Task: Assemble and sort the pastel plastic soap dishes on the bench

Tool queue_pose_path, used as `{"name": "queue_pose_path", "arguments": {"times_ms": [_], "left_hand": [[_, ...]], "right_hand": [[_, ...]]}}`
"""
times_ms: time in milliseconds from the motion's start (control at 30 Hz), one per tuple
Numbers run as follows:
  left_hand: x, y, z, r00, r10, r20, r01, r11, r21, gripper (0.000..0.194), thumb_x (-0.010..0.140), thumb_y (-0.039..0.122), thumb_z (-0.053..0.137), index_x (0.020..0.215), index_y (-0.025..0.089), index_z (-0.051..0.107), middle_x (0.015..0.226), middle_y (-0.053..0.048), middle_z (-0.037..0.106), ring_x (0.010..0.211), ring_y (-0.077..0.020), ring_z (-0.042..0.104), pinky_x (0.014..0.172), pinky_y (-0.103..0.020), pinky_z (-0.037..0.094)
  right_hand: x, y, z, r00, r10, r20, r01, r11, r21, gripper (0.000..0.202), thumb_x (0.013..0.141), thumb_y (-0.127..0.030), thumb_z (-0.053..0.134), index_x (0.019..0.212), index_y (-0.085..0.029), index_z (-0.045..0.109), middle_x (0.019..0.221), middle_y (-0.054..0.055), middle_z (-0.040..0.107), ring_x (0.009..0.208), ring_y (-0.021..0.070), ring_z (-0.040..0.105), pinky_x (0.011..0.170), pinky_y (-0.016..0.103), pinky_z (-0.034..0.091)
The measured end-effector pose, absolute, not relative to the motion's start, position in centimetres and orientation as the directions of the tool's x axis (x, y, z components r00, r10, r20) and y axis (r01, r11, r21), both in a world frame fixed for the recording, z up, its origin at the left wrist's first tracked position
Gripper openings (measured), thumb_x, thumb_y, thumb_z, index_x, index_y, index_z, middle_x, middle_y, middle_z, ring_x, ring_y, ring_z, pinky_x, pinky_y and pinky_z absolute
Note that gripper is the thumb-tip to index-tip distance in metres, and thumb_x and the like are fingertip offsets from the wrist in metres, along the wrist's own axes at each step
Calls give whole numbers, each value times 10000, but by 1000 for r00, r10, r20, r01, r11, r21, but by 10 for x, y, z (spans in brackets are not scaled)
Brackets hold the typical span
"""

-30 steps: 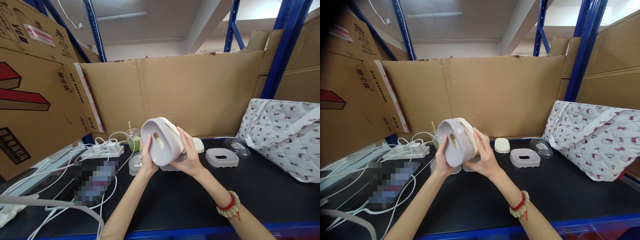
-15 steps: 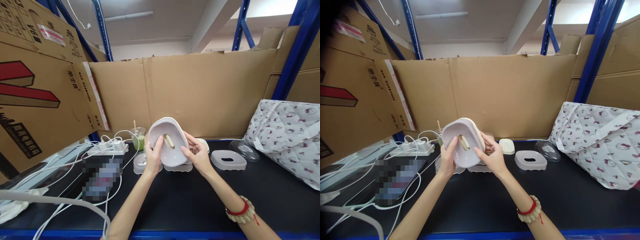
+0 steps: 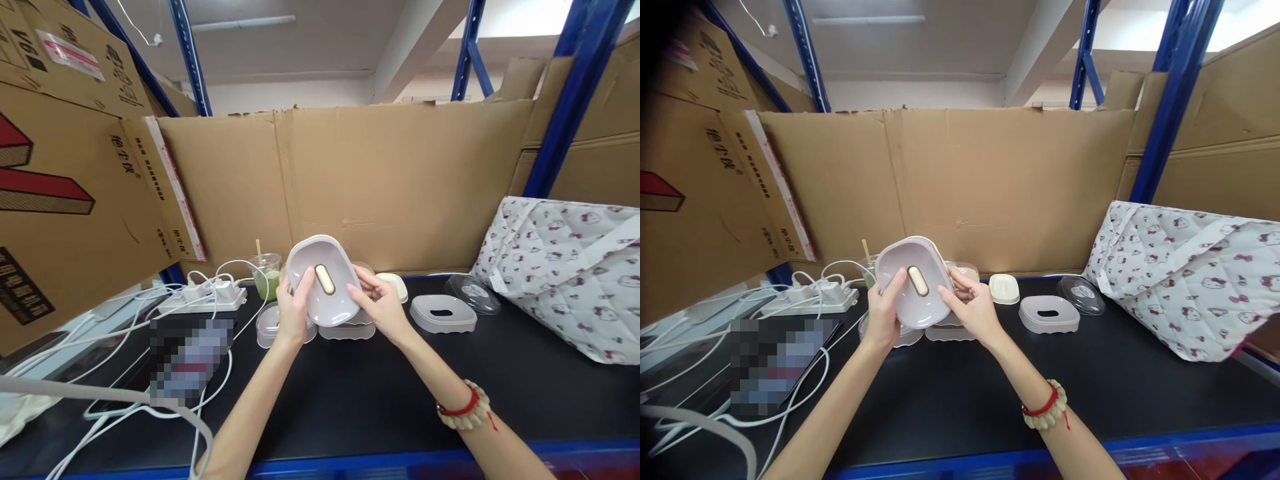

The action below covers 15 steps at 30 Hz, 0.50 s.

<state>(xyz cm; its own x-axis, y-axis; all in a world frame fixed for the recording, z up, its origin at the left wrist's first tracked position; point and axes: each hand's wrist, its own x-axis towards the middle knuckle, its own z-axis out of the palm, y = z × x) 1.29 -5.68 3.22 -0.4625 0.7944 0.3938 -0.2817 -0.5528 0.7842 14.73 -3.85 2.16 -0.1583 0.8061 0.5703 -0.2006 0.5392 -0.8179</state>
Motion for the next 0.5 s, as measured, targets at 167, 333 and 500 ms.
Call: {"name": "queue_pose_path", "arguments": {"times_ms": [167, 333, 500], "left_hand": [[13, -55, 34, -492, 808, 324, -364, -530, 766, 391, 525, 443, 734, 755, 149, 615, 807, -29, 625, 820, -192, 593, 704, -253, 474], [10, -55, 34, -479, 792, 379, -312, -557, 770, 388, 566, 480, 692, 761, 154, 616, 769, -25, 611, 777, -189, 588, 694, -269, 476], [12, -65, 41, -407, 749, 522, -129, -613, 779, 402, 482, 470, 772, 658, 153, 598, 634, -21, 576, 645, -182, 572, 610, -278, 469]], "right_hand": [[150, -36, 23, -175, 821, 544, -192, 513, -837, 534, 645, -477, 721, 1066, -154, 669, 1007, 79, 684, 928, 266, 648, 776, 375, 567], [153, -31, 21, -208, 788, 579, -174, 553, -815, 448, 647, -461, 721, 1002, -191, 682, 955, 67, 697, 877, 251, 663, 751, 369, 568], [159, -28, 25, -130, 690, 712, -124, 701, -702, 346, 699, -413, 697, 981, -222, 639, 979, 59, 691, 886, 218, 659, 761, 324, 553]]}}
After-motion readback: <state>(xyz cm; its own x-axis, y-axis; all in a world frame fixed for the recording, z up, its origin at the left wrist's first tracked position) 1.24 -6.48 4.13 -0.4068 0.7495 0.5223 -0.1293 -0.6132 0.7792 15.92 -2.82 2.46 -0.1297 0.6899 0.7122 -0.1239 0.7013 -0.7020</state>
